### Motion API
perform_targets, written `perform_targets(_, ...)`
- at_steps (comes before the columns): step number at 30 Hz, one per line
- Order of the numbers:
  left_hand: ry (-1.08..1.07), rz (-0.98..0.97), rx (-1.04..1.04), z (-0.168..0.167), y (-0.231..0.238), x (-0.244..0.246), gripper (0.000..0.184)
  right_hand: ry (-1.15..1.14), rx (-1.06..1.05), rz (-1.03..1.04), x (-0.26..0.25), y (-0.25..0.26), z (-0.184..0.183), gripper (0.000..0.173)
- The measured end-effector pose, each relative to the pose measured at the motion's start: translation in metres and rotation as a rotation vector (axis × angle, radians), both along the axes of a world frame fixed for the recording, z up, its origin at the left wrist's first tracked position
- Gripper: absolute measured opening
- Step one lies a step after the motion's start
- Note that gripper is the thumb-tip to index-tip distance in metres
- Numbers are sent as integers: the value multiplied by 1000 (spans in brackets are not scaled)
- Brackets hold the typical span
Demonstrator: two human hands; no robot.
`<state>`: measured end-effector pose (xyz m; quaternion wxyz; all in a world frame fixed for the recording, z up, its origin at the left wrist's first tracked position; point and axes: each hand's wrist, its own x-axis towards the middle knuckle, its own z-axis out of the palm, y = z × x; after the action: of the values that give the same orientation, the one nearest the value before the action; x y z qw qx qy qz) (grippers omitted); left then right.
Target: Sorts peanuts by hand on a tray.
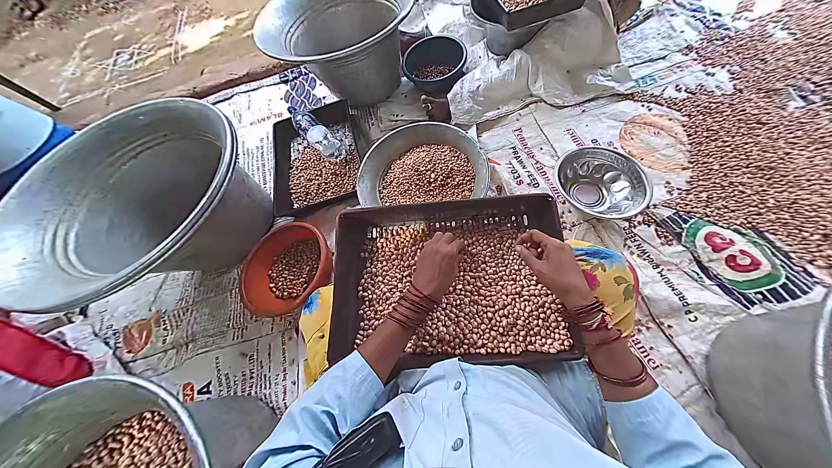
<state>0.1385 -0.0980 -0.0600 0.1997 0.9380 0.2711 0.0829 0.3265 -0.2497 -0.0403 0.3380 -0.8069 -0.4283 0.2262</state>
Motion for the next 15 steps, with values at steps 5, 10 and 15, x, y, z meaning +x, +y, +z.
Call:
perform_targets(5, -6, 1, 50, -4, 1, 1, 21, -132, -132, 202, -26, 30, 2, 25)
perform_targets(10, -204, 238, -342, 12, 18, -24, 18, -242, -233, 295, -39, 55, -7, 30)
perform_targets(15, -94, 40, -361, 7, -1, -50, 22, -199, -256, 308, -39, 60, -14, 31)
